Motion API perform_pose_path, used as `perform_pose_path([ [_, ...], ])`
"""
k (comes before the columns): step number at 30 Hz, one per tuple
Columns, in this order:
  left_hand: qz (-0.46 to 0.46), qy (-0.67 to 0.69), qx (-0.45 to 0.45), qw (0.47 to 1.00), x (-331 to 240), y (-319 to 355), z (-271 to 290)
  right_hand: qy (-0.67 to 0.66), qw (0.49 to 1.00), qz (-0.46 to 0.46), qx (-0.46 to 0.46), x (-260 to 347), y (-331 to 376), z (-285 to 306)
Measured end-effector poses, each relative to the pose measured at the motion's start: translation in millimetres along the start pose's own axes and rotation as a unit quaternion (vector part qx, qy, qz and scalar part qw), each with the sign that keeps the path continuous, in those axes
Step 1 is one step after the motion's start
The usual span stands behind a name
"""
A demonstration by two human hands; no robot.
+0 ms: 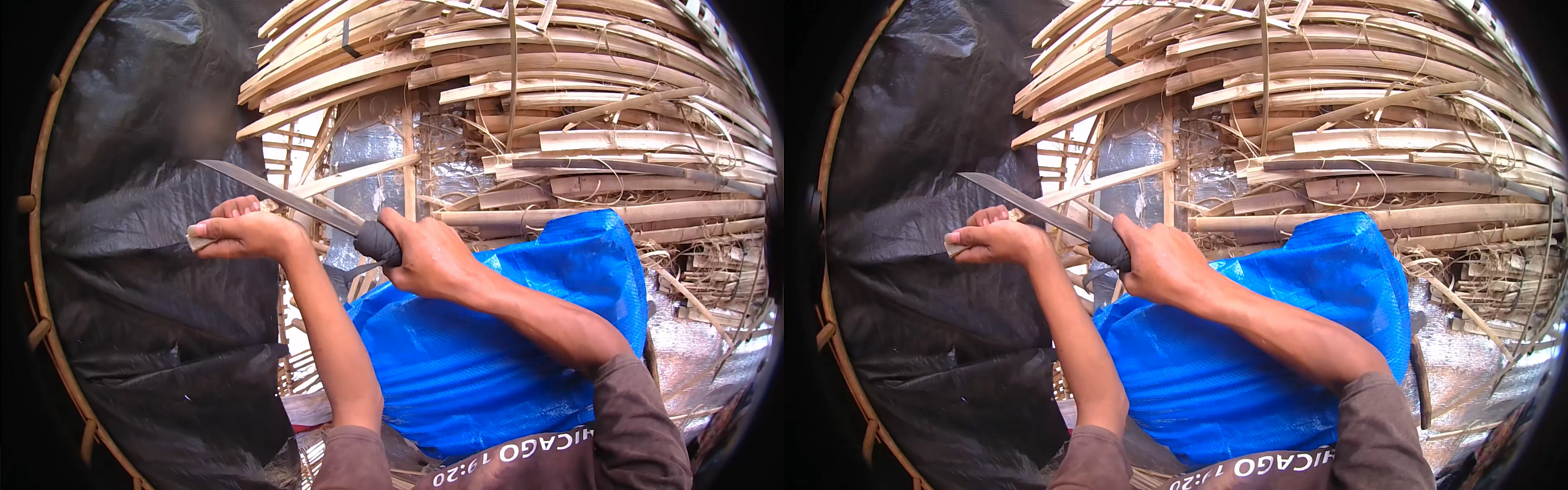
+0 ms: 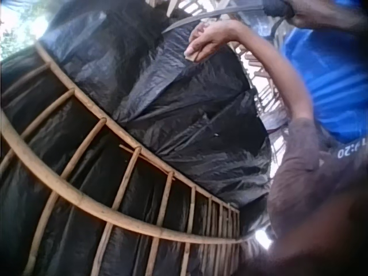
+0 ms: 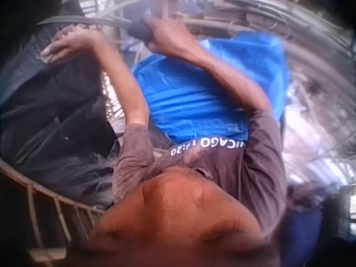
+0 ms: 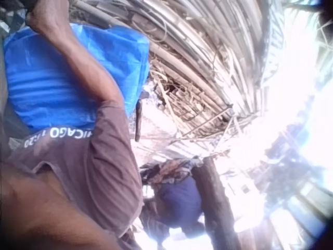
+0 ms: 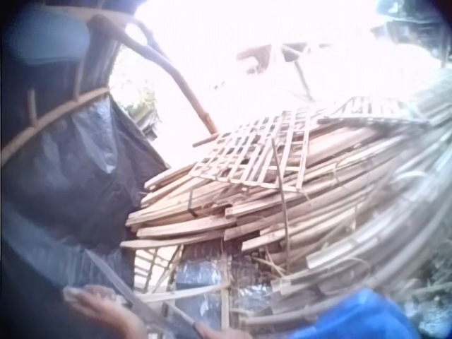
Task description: The person shaves a thin strip of bamboo by hand using a knife, pulling the blade along the surface of the strip.
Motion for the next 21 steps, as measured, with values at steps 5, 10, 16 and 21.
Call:
perform_pose_path([
  [5, 0.008, 0.002, -0.003, 1.000, 1, 0, -10, 0.019, 0.993, -0.113, -0.041, -89, -10, 9],
  [10, 0.002, -0.021, 0.011, 1.000, -2, 1, -18, -0.010, 0.997, -0.053, -0.053, -47, -3, 12],
  [16, -0.021, -0.004, 0.039, 0.999, -6, 3, -39, 0.001, 0.992, -0.080, -0.103, -97, -8, 8],
  [21, -0.005, -0.015, 0.016, 1.000, -2, 0, -17, 0.014, 0.993, -0.101, -0.055, -74, -5, 14],
])
Point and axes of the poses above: each hand's wrist, its own y-axis away from the middle knuckle, its own z-axis out of the back of the hand, x = y × z, the point moved 9 cm from there along -y, towards the middle knuckle, and after that the axes turned 12 degrees about x, right-handed, at the moved point
